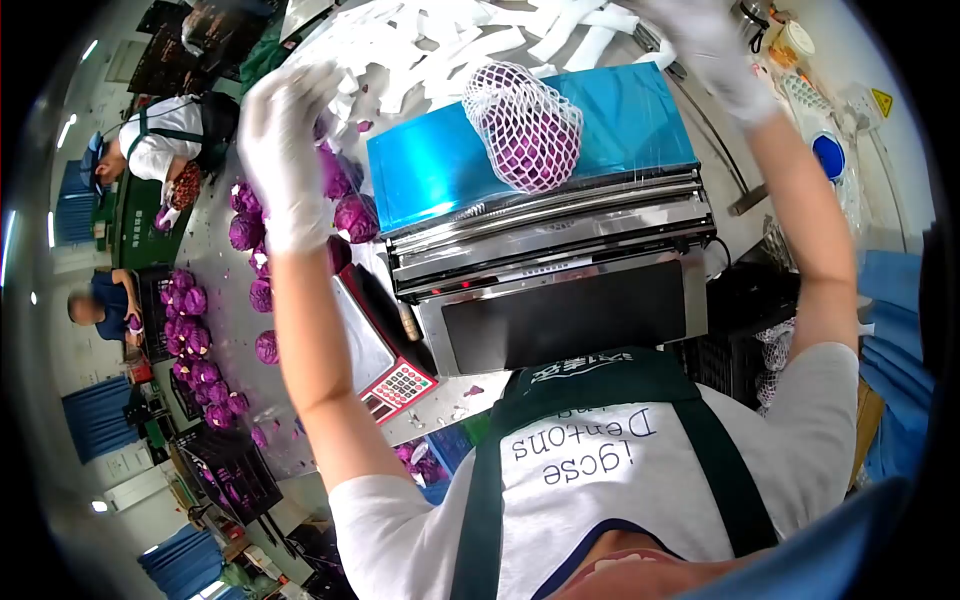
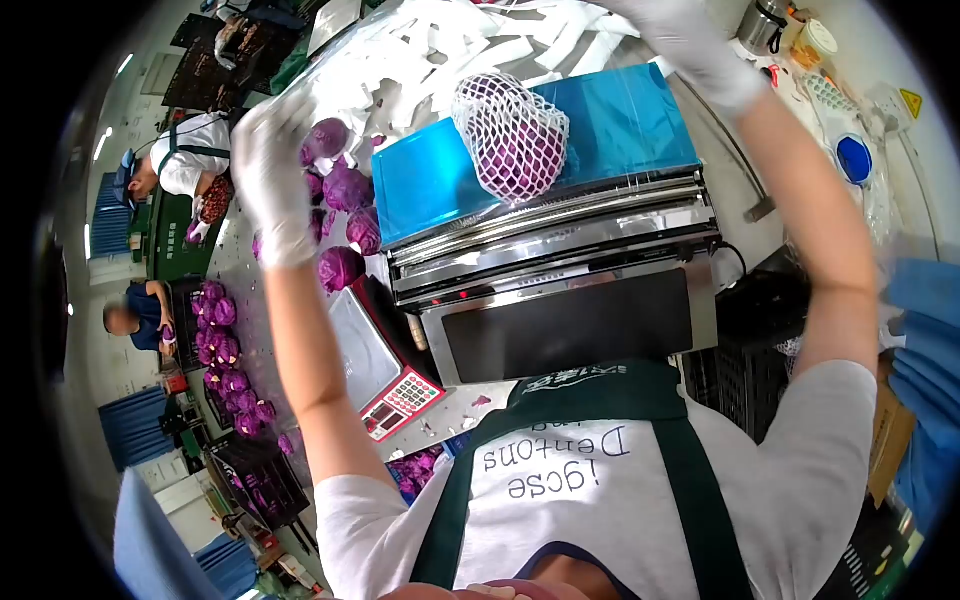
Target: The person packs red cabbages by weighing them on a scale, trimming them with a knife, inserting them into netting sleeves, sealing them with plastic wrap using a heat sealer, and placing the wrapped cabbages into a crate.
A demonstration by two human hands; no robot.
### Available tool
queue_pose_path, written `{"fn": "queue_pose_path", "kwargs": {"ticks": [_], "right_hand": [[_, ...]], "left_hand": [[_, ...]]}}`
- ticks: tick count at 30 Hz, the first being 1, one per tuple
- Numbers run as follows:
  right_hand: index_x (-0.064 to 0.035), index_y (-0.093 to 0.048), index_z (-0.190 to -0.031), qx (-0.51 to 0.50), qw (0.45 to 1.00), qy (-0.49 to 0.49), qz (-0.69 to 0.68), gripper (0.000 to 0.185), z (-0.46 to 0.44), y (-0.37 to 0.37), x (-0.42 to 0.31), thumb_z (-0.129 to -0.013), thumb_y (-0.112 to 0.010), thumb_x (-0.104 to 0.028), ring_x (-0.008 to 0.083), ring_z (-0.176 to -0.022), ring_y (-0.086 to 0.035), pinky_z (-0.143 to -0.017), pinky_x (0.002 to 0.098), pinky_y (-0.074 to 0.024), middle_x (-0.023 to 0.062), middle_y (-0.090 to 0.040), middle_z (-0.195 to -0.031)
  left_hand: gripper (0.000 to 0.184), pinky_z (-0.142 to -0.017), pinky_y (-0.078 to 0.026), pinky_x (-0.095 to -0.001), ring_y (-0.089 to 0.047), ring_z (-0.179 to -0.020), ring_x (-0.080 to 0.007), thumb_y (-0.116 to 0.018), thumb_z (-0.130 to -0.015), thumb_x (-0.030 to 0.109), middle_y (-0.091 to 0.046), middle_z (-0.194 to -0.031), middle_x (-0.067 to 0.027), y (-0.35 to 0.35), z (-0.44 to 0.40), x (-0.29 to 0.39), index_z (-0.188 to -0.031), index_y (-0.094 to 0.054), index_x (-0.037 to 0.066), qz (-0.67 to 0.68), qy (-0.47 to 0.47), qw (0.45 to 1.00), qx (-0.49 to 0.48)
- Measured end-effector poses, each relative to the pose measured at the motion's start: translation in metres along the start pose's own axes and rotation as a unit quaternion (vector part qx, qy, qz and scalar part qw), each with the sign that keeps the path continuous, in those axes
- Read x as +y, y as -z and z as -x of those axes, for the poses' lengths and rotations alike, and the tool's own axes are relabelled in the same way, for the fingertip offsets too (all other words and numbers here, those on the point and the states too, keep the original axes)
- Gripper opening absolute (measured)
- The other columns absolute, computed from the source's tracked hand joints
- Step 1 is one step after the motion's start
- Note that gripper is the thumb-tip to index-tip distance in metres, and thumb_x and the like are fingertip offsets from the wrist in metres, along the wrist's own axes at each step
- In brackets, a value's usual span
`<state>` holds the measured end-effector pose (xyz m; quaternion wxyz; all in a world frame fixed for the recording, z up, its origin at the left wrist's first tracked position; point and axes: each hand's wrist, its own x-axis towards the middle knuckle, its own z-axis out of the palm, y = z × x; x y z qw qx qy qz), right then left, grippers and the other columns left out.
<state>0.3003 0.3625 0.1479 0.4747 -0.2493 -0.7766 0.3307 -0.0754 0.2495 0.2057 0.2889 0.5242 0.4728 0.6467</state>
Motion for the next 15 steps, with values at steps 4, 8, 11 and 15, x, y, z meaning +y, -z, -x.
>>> {"fn": "queue_pose_path", "kwargs": {"ticks": [4,8,11,15], "right_hand": [[-0.007,-0.037,-0.142,-0.328,0.879,-0.167,0.304,0.052,0.014,-0.08,0.037,-0.092,-0.051,-0.012,0.0349,-0.106,-0.061,-0.089,0.0408,-0.0499,0.0209,-0.06,-0.117],[-0.0017,-0.027,-0.147,-0.139,0.96,-0.225,-0.091,0.056,0.068,-0.128,0.1,-0.099,-0.046,-0.024,0.0271,-0.136,-0.037,-0.113,0.0351,-0.0306,0.0169,-0.038,-0.147],[-0.0045,-0.021,-0.15,-0.003,0.757,-0.386,-0.527,0.062,0.067,-0.163,0.095,-0.101,-0.045,-0.034,0.02,-0.138,-0.033,-0.114,0.0345,-0.0278,0.0116,-0.034,-0.15],[-0.0062,-0.019,-0.151,-0.155,0.951,-0.198,-0.182,0.066,0.055,-0.154,0.043,-0.095,-0.053,-0.018,0.0218,-0.138,-0.035,-0.115,0.0365,-0.0252,0.0107,-0.033,-0.151]], "left_hand": [[0.035,-0.08,-0.053,-0.0356,-0.066,-0.089,-0.0311,-0.06,-0.083,0.004,-0.068,-0.098,-0.0142,-0.001,0.004,-0.167,-0.117,-0.062,0.011,-0.589,-0.01,0.756,-0.287],[0.063,-0.1,-0.043,-0.041,-0.048,-0.124,-0.0396,-0.056,-0.085,0.005,-0.046,-0.136,-0.0284,-0.028,0.077,-0.161,-0.144,-0.034,0.005,-0.318,0.003,0.899,-0.299],[0.055,-0.088,-0.043,-0.0497,-0.055,-0.095,-0.0457,-0.056,-0.074,0.002,-0.054,-0.111,-0.0315,-0.045,0.084,-0.167,-0.126,-0.043,-0.011,-0.367,-0.196,0.877,-0.242],[0.027,-0.074,-0.046,-0.0479,-0.059,-0.085,-0.0396,-0.062,-0.079,0.02,-0.065,-0.092,-0.0183,-0.047,0.088,-0.166,-0.1,-0.062,0.002,-0.427,-0.188,0.867,-0.174]]}}
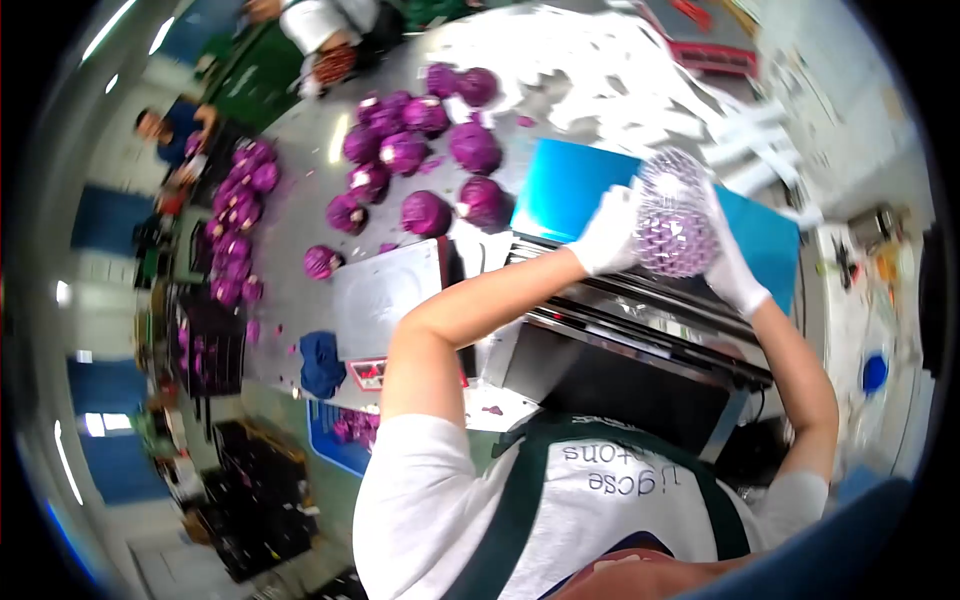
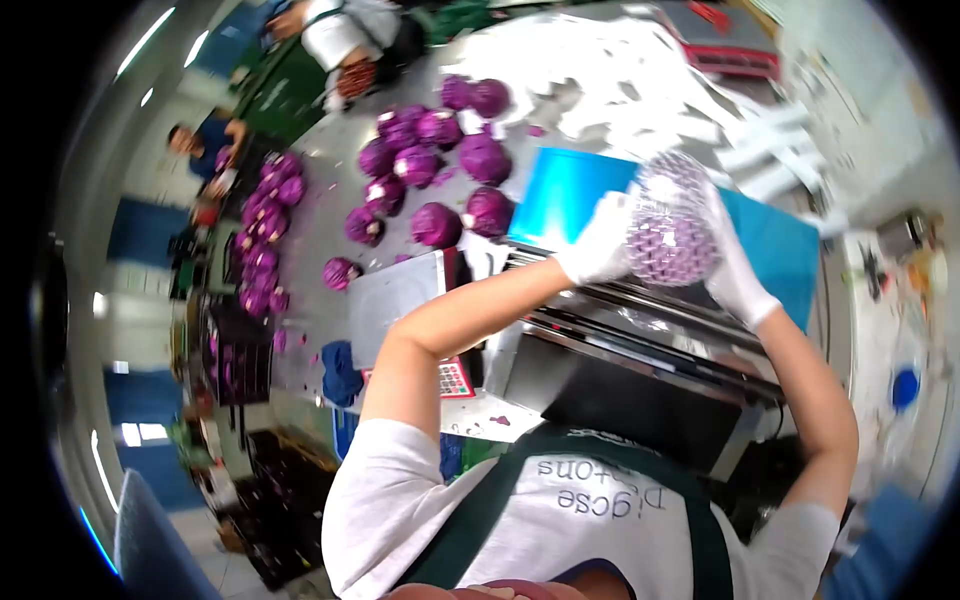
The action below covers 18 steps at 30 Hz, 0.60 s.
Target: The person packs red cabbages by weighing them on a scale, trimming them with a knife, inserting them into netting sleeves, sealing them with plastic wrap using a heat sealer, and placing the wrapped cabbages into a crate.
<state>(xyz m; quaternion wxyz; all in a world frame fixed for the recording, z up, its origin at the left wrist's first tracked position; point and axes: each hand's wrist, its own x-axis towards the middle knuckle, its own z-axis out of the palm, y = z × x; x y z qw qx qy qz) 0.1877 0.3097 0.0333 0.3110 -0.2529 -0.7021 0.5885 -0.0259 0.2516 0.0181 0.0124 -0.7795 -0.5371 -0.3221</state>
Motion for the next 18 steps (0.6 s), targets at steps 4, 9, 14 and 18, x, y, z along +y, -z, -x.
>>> {"fn": "queue_pose_path", "kwargs": {"ticks": [4,9,14,18], "right_hand": [[-0.0038,-0.036,-0.144,-0.195,0.954,-0.099,0.203,0.058,0.022,0.024,-0.055,-0.09,-0.057,-0.009,0.0284,-0.134,-0.039,-0.114,0.035,-0.0248,0.0154,-0.04,-0.146],[-0.004,-0.048,-0.137,-0.344,0.879,-0.217,0.248,0.055,0.083,-0.04,-0.2,-0.087,-0.064,-0.021,0.0243,-0.135,-0.037,-0.116,0.0357,-0.0214,0.0117,-0.043,-0.145],[0.0049,-0.054,-0.128,-0.443,0.753,-0.48,-0.075,0.061,0.148,-0.068,-0.119,-0.097,-0.047,-0.048,0.0265,-0.103,-0.062,-0.08,0.0397,-0.0572,0.0183,-0.06,-0.124],[0.0036,-0.043,-0.133,-0.358,0.717,-0.533,-0.272,0.072,0.206,-0.107,-0.032,-0.097,-0.036,-0.058,0.0235,-0.109,-0.059,-0.081,0.0493,-0.0581,0.0189,-0.057,-0.112]], "left_hand": [[0.03,-0.078,-0.05,-0.0441,-0.064,-0.085,-0.0362,-0.066,-0.081,0.025,-0.066,-0.094,-0.0219,0.084,-0.014,0.028,-0.097,-0.063,0.0,0.179,0.083,0.957,-0.211],[0.046,-0.08,-0.05,-0.0343,-0.059,-0.095,-0.016,-0.063,-0.09,0.039,-0.066,-0.107,-0.0073,0.163,0.043,0.092,-0.12,-0.062,0.003,0.475,0.135,0.762,-0.419],[0.052,-0.09,-0.048,-0.0414,-0.046,-0.062,-0.0049,-0.051,-0.094,0.052,-0.05,-0.073,0.0087,0.168,0.136,0.114,-0.12,-0.061,0.008,0.499,0.389,0.419,-0.651],[0.063,-0.094,-0.049,-0.0449,-0.052,-0.061,-0.0028,-0.049,-0.094,0.055,-0.055,-0.078,0.0032,0.113,0.233,0.086,-0.13,-0.054,0.004,0.624,0.498,0.179,-0.574]]}}
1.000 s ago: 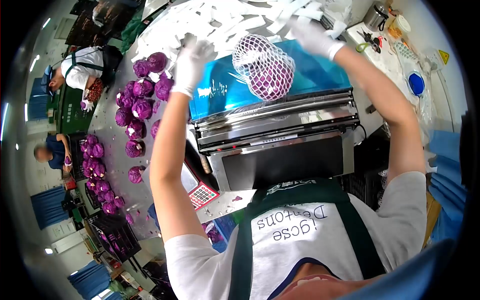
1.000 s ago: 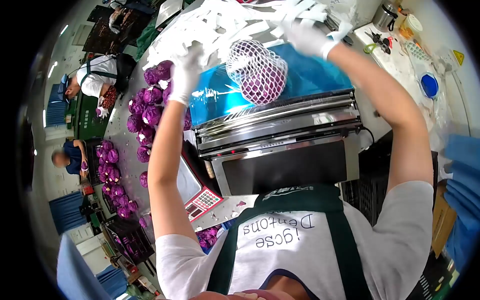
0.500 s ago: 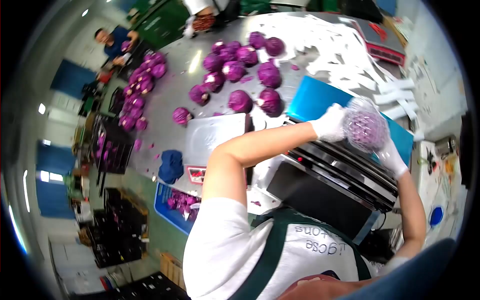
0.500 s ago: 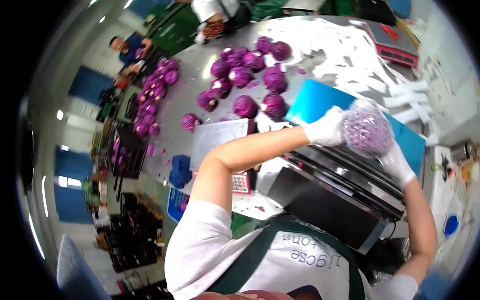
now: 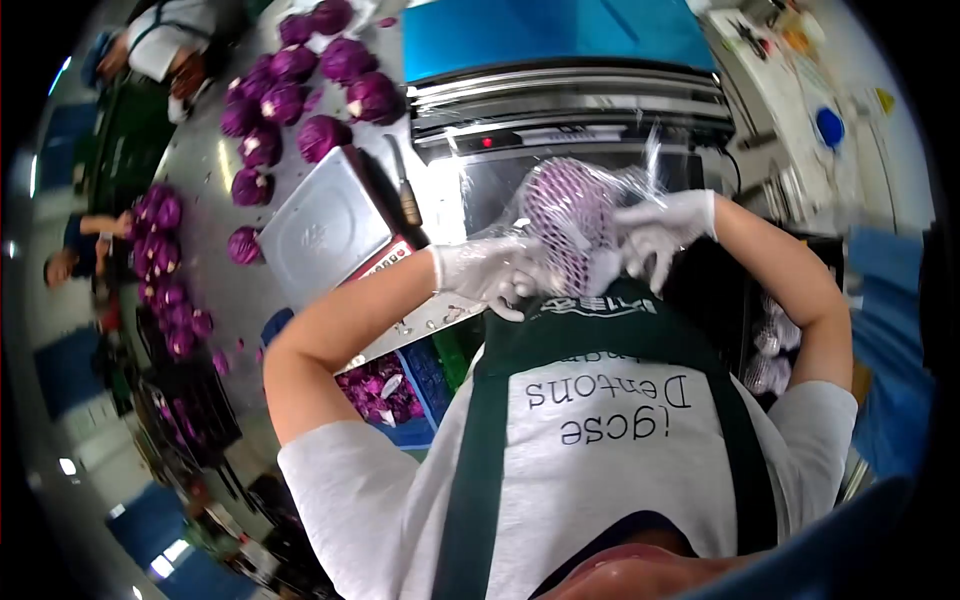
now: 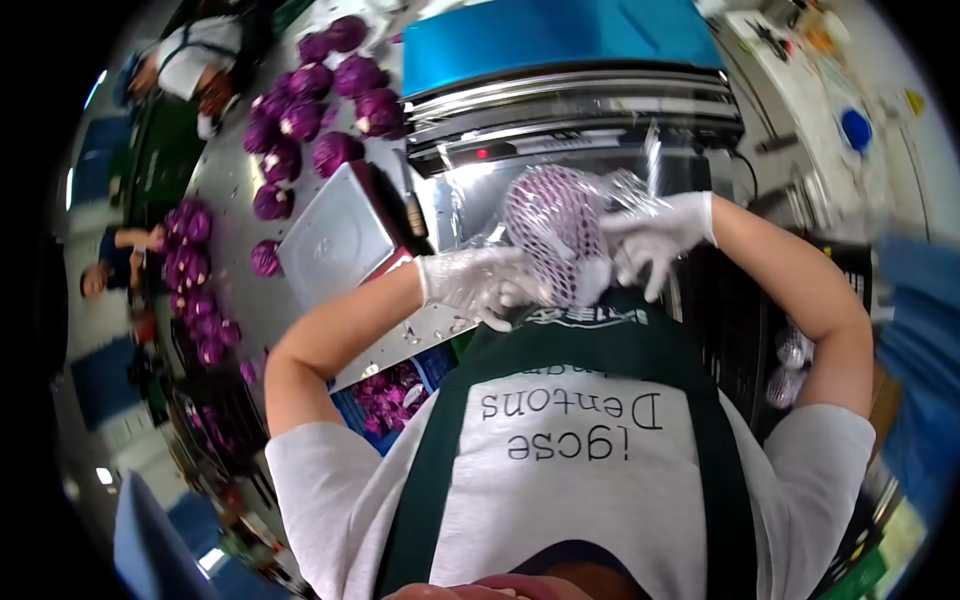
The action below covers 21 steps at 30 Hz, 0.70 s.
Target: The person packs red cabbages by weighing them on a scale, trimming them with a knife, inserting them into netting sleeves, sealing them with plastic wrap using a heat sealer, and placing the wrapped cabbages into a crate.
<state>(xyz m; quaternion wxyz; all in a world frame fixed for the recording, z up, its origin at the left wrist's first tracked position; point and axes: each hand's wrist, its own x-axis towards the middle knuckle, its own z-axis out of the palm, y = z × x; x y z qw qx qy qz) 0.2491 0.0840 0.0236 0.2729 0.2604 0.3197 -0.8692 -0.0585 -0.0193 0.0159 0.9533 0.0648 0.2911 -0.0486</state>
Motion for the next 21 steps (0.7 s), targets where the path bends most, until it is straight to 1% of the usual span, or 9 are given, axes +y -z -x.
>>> {"fn": "queue_pose_path", "kwargs": {"ticks": [3,7,9,10,12,14,16,17,21], "right_hand": [[0.0034,-0.027,-0.144,0.008,0.988,0.088,-0.125,0.078,0.004,-0.004,0.036,-0.098,-0.03,-0.059,0.0335,-0.12,-0.054,-0.087,0.0553,-0.0524,0.0255,-0.05,-0.13],[0.0047,-0.04,-0.139,0.1,0.94,0.266,-0.187,0.075,0.028,-0.039,0.054,-0.1,-0.026,-0.057,0.0335,-0.118,-0.056,-0.097,0.0464,-0.0479,0.0242,-0.056,-0.127],[0.0051,-0.054,-0.127,0.269,0.919,0.279,-0.069,0.054,0.028,-0.062,0.065,-0.1,-0.043,-0.04,0.0244,-0.101,-0.066,-0.084,0.0317,-0.0548,0.0193,-0.065,-0.114],[0.0045,-0.059,-0.121,0.358,0.891,0.276,0.029,0.044,0.024,-0.073,0.067,-0.099,-0.049,-0.032,0.0209,-0.094,-0.068,-0.08,0.0275,-0.0556,0.0169,-0.067,-0.109],[0.0011,-0.067,-0.105,0.453,0.827,0.333,0.002,0.026,0.003,-0.083,0.077,-0.098,-0.052,-0.019,0.0128,-0.08,-0.068,-0.068,0.0212,-0.0536,0.0098,-0.07,-0.094],[-0.0002,-0.066,-0.099,0.536,0.718,0.442,-0.034,0.025,-0.014,-0.091,0.081,-0.099,-0.05,-0.02,0.0101,-0.068,-0.064,-0.059,0.0204,-0.0498,0.0054,-0.067,-0.083],[-0.0023,-0.064,-0.096,0.584,0.654,0.472,-0.098,0.024,-0.019,-0.093,0.077,-0.1,-0.049,-0.02,0.0059,-0.056,-0.055,-0.05,0.0174,-0.0412,-0.0001,-0.059,-0.072],[-0.0026,-0.064,-0.095,0.588,0.63,0.49,-0.131,0.024,-0.017,-0.089,0.079,-0.1,-0.049,-0.021,0.005,-0.055,-0.053,-0.048,0.0165,-0.0387,-0.0005,-0.058,-0.071],[-0.0028,-0.059,-0.096,0.502,0.621,0.51,-0.321,0.023,-0.004,-0.069,0.111,-0.1,-0.05,-0.023,0.0042,-0.051,-0.04,-0.042,0.0185,-0.029,-0.0042,-0.048,-0.066]], "left_hand": [[0.063,-0.095,-0.046,-0.0535,-0.056,-0.071,-0.0109,-0.049,-0.094,0.052,-0.059,-0.093,-0.0043,0.022,0.005,-0.029,-0.13,-0.052,0.001,0.108,-0.091,0.99,-0.021],[0.07,-0.103,-0.037,-0.061,-0.058,-0.112,-0.0351,-0.032,-0.096,0.05,-0.052,-0.131,-0.0259,0.016,0.033,-0.049,-0.138,-0.039,-0.007,0.184,-0.21,0.96,-0.025],[0.084,-0.106,-0.032,-0.0612,-0.055,-0.118,-0.0386,-0.022,-0.093,0.06,-0.044,-0.139,-0.0291,0.015,0.052,-0.054,-0.14,-0.035,-0.009,0.194,-0.239,0.951,-0.003],[0.068,-0.102,-0.041,-0.0564,-0.056,-0.117,-0.0348,-0.03,-0.098,0.047,-0.046,-0.138,-0.0285,0.002,0.059,-0.054,-0.142,-0.035,-0.005,0.162,-0.265,0.951,0.014],[0.073,-0.1,-0.044,-0.0493,-0.055,-0.119,-0.032,-0.031,-0.099,0.053,-0.05,-0.136,-0.0242,0.023,0.049,-0.072,-0.139,-0.039,-0.008,-0.041,-0.302,0.931,0.2],[0.043,-0.075,-0.054,-0.0326,-0.066,-0.089,-0.0203,-0.046,-0.1,0.038,-0.068,-0.105,-0.0145,-0.001,0.044,-0.077,-0.115,-0.063,0.001,-0.221,-0.361,0.835,0.352],[0.044,-0.054,-0.047,-0.0279,-0.061,-0.06,-0.0152,-0.045,-0.101,0.041,-0.066,-0.076,-0.0073,0.009,0.035,-0.08,-0.097,-0.065,0.002,-0.157,-0.443,0.761,0.447],[0.038,-0.045,-0.032,-0.0218,-0.042,-0.049,-0.0063,-0.044,-0.103,0.032,-0.05,-0.058,0.0023,0.014,0.037,-0.08,-0.096,-0.066,0.002,-0.111,-0.456,0.748,0.469],[0.035,-0.038,-0.026,-0.0197,-0.033,-0.039,-0.0046,-0.044,-0.102,0.031,-0.044,-0.052,0.0032,0.008,0.068,-0.085,-0.089,-0.061,0.003,0.167,-0.509,0.768,0.352]]}}
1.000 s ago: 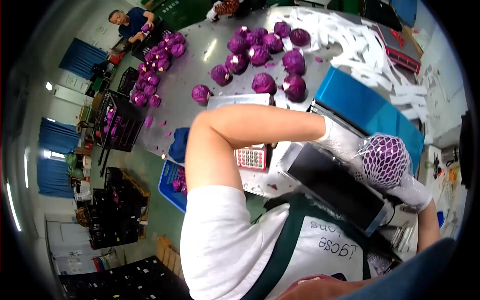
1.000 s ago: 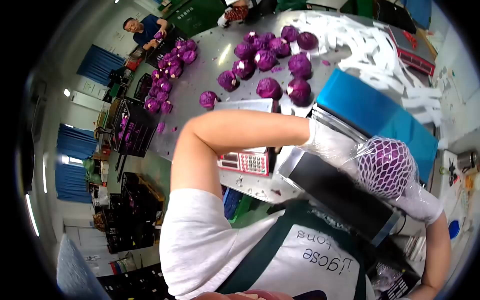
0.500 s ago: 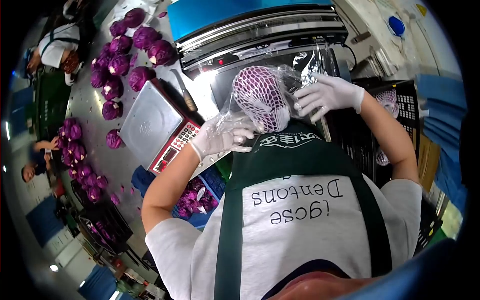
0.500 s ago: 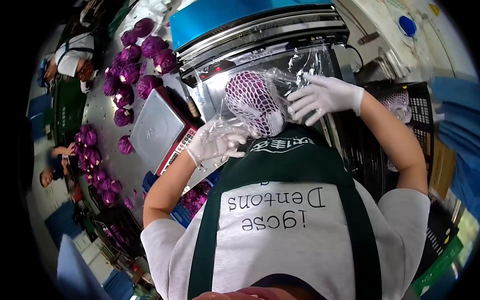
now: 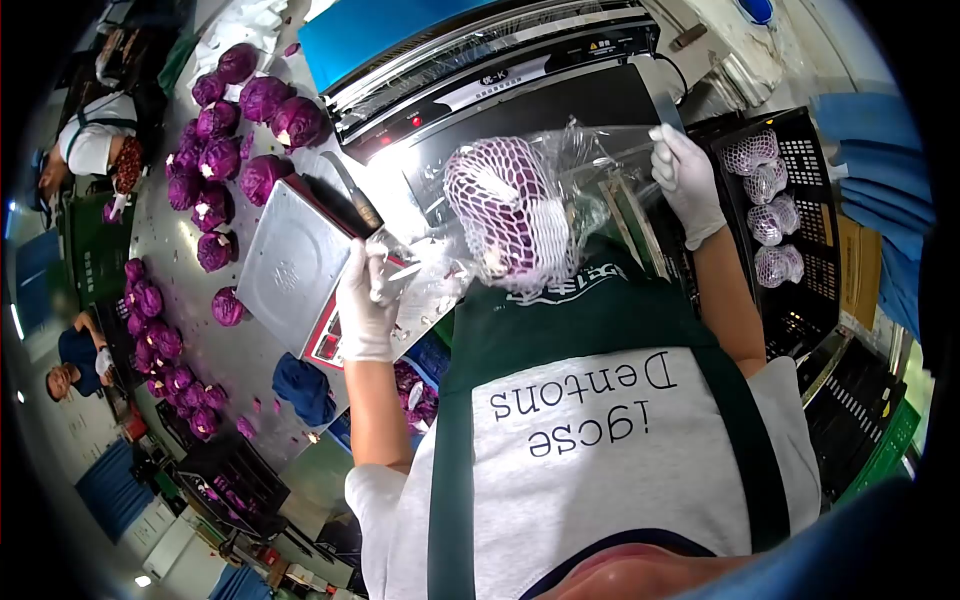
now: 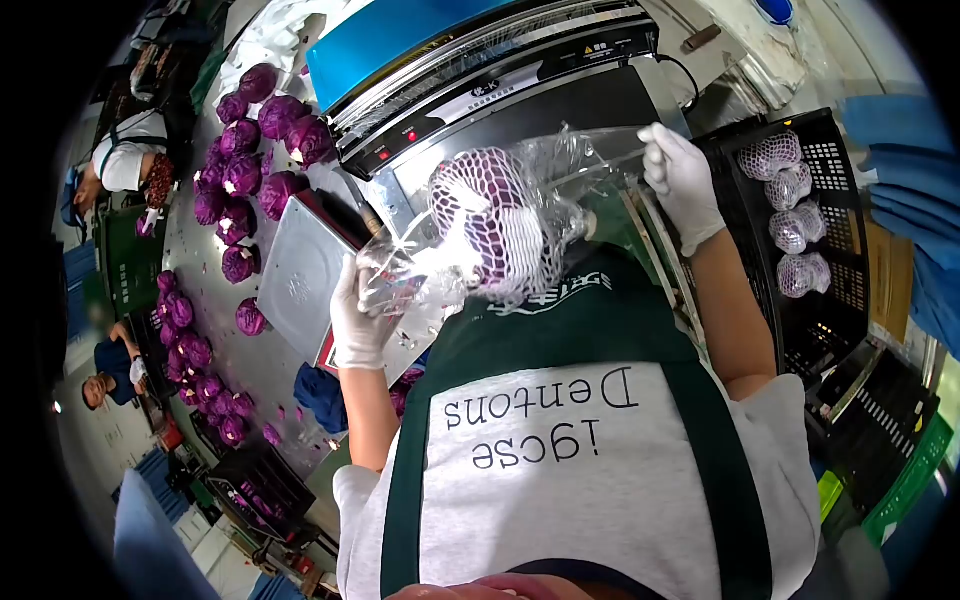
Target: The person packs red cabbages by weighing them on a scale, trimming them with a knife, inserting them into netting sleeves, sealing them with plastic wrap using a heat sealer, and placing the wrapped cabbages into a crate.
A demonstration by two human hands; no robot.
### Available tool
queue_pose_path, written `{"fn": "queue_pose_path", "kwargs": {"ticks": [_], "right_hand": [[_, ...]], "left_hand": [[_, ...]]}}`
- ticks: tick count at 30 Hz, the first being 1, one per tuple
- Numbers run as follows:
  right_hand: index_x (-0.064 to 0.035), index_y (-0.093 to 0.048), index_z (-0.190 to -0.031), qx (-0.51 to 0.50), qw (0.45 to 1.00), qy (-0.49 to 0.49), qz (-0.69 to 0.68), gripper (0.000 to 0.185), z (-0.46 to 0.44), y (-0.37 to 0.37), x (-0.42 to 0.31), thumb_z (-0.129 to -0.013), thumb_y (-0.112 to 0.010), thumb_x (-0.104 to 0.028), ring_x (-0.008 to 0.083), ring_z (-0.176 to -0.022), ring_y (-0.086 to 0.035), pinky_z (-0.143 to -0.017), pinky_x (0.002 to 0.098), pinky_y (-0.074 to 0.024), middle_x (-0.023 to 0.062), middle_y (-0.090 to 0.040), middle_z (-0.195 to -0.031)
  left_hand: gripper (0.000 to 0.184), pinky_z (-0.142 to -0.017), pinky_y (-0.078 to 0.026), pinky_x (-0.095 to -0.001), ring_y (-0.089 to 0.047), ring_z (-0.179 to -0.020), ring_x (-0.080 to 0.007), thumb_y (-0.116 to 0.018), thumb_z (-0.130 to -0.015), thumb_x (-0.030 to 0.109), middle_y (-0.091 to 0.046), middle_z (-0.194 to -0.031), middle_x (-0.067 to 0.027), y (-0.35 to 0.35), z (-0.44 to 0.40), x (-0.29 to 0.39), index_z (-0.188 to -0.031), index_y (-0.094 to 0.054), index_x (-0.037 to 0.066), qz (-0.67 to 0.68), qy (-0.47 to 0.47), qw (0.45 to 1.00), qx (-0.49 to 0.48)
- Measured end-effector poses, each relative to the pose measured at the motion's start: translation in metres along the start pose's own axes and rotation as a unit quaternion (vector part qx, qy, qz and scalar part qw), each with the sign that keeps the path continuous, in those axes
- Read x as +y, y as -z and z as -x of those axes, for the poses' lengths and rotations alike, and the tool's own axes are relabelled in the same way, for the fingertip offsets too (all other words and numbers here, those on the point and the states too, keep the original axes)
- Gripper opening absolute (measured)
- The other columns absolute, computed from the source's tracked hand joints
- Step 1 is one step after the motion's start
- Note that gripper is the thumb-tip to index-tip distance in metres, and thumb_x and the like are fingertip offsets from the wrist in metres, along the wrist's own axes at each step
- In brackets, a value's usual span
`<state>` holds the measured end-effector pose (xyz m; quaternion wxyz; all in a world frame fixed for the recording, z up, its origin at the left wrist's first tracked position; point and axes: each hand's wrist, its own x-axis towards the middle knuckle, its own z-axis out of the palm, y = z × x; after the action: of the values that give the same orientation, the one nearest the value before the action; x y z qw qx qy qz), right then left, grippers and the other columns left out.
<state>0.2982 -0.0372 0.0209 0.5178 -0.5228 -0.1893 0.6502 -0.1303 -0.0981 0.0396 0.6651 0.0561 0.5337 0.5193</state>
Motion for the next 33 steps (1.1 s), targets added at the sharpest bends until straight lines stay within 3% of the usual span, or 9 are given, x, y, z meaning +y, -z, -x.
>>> {"fn": "queue_pose_path", "kwargs": {"ticks": [5,7,10,11,14,20,23,26,33], "right_hand": [[-0.0044,-0.054,-0.104,0.031,0.977,-0.188,-0.093,0.02,-0.01,0.09,0.086,-0.097,-0.055,-0.023,0.0072,-0.054,-0.046,-0.046,0.0217,-0.0366,-0.0027,-0.049,-0.069],[-0.0045,-0.054,-0.103,-0.058,0.972,-0.075,0.216,0.019,-0.007,0.106,0.131,-0.094,-0.056,-0.021,0.0102,-0.057,-0.051,-0.05,0.0244,-0.0419,-0.0001,-0.053,-0.073],[-0.0068,-0.058,-0.093,-0.251,0.838,-0.3,-0.38,0.013,-0.023,0.116,0.189,-0.092,-0.057,-0.02,0.0106,-0.056,-0.051,-0.048,0.0235,-0.041,0.0007,-0.056,-0.076],[-0.0096,-0.058,-0.084,-0.012,0.955,-0.277,-0.102,0.013,-0.004,0.076,0.166,-0.092,-0.059,-0.021,0.0077,-0.049,-0.042,-0.043,0.0205,-0.0309,-0.0033,-0.052,-0.067],[-0.0072,-0.06,-0.083,0.096,0.981,-0.17,0.012,0.02,0.02,0.069,0.157,-0.093,-0.058,-0.024,0.0042,-0.046,-0.036,-0.042,0.0198,-0.0255,-0.0054,-0.046,-0.061],[0.0006,-0.059,-0.091,-0.035,0.99,0.116,-0.078,0.027,0.088,0.006,-0.018,-0.101,-0.046,-0.021,0.0023,-0.045,-0.033,-0.042,0.0188,-0.0256,-0.0038,-0.043,-0.059],[0.0015,-0.064,-0.088,-0.185,0.96,0.191,0.083,0.019,0.158,-0.055,-0.081,-0.095,-0.055,-0.014,0.0068,-0.059,-0.053,-0.052,0.0204,-0.0413,0.0018,-0.062,-0.074],[-0.0002,-0.059,-0.078,-0.44,0.73,0.402,0.334,0.022,0.168,-0.107,-0.07,-0.092,-0.056,-0.018,0.0262,-0.064,-0.058,-0.064,0.0329,-0.0459,0.0147,-0.059,-0.067],[-0.0059,-0.063,-0.077,-0.092,0.649,0.465,0.595,0.031,0.025,-0.105,-0.009,-0.092,-0.05,-0.03,0.0352,-0.067,-0.064,-0.059,0.045,-0.0514,0.0157,-0.064,-0.073]], "left_hand": [[0.03,-0.034,-0.02,-0.0177,-0.03,-0.039,-0.0016,-0.048,-0.101,0.029,-0.045,-0.057,0.0077,0.053,-0.023,-0.042,-0.081,-0.059,0.008,-0.023,0.155,0.988,0.008],[0.022,-0.037,-0.022,-0.0218,-0.028,-0.039,-0.0046,-0.051,-0.097,0.024,-0.04,-0.056,0.0069,0.081,-0.054,-0.108,-0.079,-0.055,0.012,-0.071,0.227,0.971,-0.034],[0.029,-0.068,-0.051,-0.0308,-0.063,-0.075,-0.0178,-0.048,-0.096,0.025,-0.067,-0.091,-0.0086,0.044,-0.103,-0.171,-0.111,-0.059,0.003,-0.269,0.246,0.927,-0.084],[0.029,-0.069,-0.051,-0.031,-0.062,-0.077,-0.0179,-0.049,-0.096,0.024,-0.066,-0.093,-0.0089,0.03,-0.117,-0.189,-0.113,-0.057,0.003,-0.293,0.252,0.915,-0.12],[0.032,-0.073,-0.05,-0.0314,-0.06,-0.083,-0.0184,-0.052,-0.094,0.024,-0.063,-0.099,-0.0097,-0.007,-0.149,-0.234,-0.118,-0.05,0.003,-0.319,0.284,0.878,-0.218],[0.048,-0.08,-0.049,-0.0321,-0.056,-0.096,-0.0194,-0.059,-0.091,0.022,-0.056,-0.113,-0.0114,-0.05,-0.145,-0.183,-0.129,-0.036,0.004,-0.326,0.325,0.828,-0.32],[0.059,-0.083,-0.049,-0.0325,-0.054,-0.102,-0.0199,-0.062,-0.089,0.021,-0.053,-0.119,-0.0123,-0.094,-0.119,-0.12,-0.135,-0.029,0.004,-0.35,0.363,0.764,-0.403],[0.07,-0.087,-0.048,-0.0329,-0.052,-0.108,-0.0204,-0.066,-0.088,0.02,-0.05,-0.126,-0.0131,-0.134,-0.08,-0.072,-0.14,-0.023,0.004,-0.391,0.408,0.66,-0.495],[0.097,-0.095,-0.047,-0.0338,-0.047,-0.123,-0.0216,-0.074,-0.084,0.019,-0.042,-0.141,-0.0151,-0.176,0.004,-0.047,-0.153,-0.007,0.005,-0.491,0.404,0.474,-0.609]]}}
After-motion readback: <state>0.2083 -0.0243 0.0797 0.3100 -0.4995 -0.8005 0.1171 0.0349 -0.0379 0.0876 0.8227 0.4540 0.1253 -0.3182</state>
